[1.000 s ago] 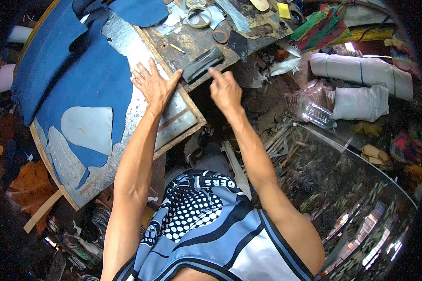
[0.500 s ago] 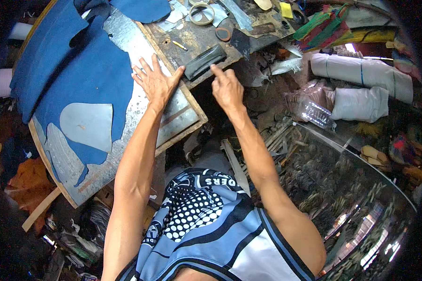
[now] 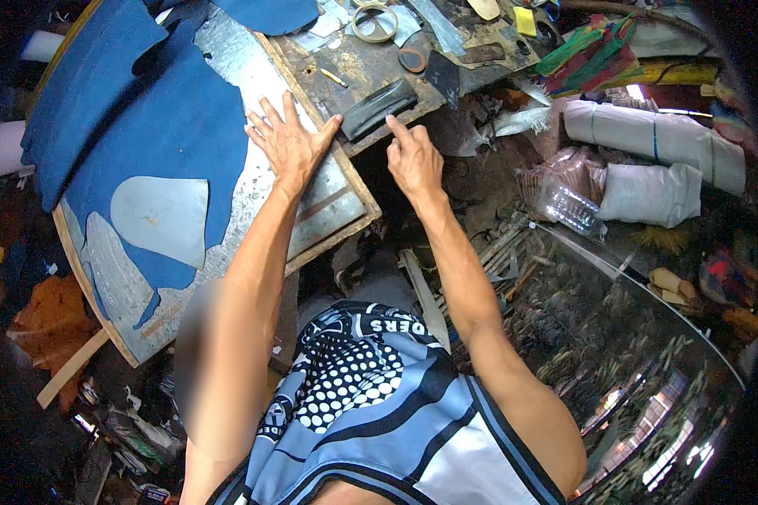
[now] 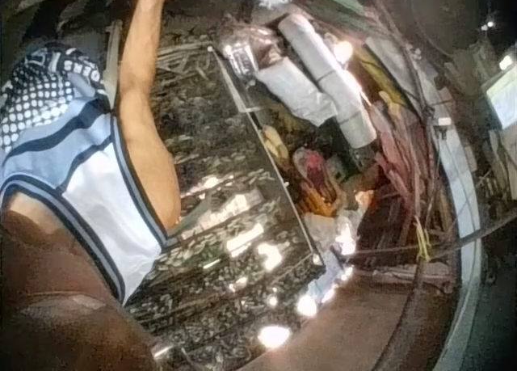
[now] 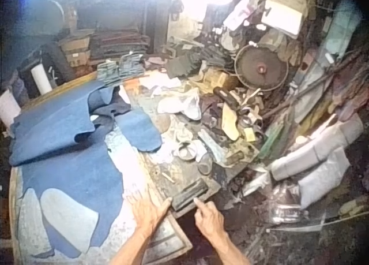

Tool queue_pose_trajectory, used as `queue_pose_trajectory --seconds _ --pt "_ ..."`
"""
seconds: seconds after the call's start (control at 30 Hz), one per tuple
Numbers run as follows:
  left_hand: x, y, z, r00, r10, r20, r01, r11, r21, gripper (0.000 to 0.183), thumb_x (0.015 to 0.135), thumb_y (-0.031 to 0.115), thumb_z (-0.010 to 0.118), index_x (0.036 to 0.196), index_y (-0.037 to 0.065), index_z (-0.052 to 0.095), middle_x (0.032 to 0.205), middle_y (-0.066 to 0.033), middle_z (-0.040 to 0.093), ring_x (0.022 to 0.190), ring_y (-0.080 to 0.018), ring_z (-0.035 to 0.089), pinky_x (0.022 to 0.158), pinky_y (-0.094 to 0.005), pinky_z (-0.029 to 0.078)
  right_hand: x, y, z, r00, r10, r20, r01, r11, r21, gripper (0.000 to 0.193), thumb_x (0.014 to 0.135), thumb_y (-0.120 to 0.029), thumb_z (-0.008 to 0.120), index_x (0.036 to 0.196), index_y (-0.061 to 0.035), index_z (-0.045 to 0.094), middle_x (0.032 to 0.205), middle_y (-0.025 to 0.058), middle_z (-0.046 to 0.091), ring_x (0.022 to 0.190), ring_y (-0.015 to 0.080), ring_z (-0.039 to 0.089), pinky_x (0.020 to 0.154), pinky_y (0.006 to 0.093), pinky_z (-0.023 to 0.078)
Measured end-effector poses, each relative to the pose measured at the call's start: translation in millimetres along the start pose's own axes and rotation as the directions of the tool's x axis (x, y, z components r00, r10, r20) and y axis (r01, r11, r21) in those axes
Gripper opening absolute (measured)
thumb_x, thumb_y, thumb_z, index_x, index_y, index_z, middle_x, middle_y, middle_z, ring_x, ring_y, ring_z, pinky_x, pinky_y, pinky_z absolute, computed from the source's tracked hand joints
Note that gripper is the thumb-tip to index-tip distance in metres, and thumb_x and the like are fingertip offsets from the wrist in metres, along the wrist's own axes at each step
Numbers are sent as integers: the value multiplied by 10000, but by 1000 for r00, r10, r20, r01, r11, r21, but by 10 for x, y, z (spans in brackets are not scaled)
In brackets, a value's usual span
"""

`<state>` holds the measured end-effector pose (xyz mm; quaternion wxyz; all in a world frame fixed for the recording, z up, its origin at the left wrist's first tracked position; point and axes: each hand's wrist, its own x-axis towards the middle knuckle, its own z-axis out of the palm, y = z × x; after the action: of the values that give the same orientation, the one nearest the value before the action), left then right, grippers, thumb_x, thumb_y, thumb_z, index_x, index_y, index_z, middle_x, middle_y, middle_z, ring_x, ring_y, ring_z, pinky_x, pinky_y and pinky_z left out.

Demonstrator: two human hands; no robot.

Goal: Cutting shapes out of a blue piece of leather using a stencil and a sharp blade.

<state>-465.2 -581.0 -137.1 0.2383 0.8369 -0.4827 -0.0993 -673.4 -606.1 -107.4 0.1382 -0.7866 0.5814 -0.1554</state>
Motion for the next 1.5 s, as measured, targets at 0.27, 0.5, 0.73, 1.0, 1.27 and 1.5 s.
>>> queue_pose_trajectory --seconds 0.27,0.5,0.73,1.0,1.27,1.5 --pt "10 20 26 1000 6 7 -6 1000 10 1091 736 765 646 1524 69 356 1576 -346 195 1452 -581 82 1174 -656 33 -34 -36 5 999 -38 2 38 998 42 424 872 -140 651 1284 -238 634 928 119 560 816 361 650 745 472 551" --pt "12 22 19 1000 2 9 -2 1000 16 1092 733 758 657 1524 67 355 1574 -349 196 1453 -581 76 1173 -656 25 -36 24 38 996 -83 -16 84 993 85 423 881 -128 633 1293 -225 638 920 144 579 805 372 633 739 475 543" --pt "4 12 7 1000 -20 24 20 1000 5 1091 733 758 655 1523 67 358 1575 -351 188 1457 -577 66 1173 -655 20 -27 4 8 997 -77 -27 79 995 67 403 886 -143 625 1283 -210 645 931 153 588 813 372 634 746 472 542" --pt "3 27 34 1000 -3 15 3 1000 -7 1109 735 783 634 1528 60 352 1578 -359 173 1462 -572 53 1170 -660 15 -58 53 28 995 -98 1 98 993 72 446 868 -120 644 1296 -244 643 941 114 598 812 359 629 735 451 540" --pt "4 26 20 1000 3 17 -3 1000 -2 1109 735 779 636 1523 50 359 1570 -366 189 1460 -574 61 1168 -663 28 74 173 -47 987 -158 -6 158 987 -5 420 871 -85 621 1274 -200 658 887 123 575 781 330 621 723 447 532" --pt "3 18 18 1000 9 -11 -9 1000 -13 1102 736 778 636 1513 44 372 1565 -368 198 1457 -577 70 1163 -670 28 144 269 -55 998 -56 -36 55 998 -23 422 868 -113 637 1280 -207 647 951 132 595 819 343 636 739 458 536"
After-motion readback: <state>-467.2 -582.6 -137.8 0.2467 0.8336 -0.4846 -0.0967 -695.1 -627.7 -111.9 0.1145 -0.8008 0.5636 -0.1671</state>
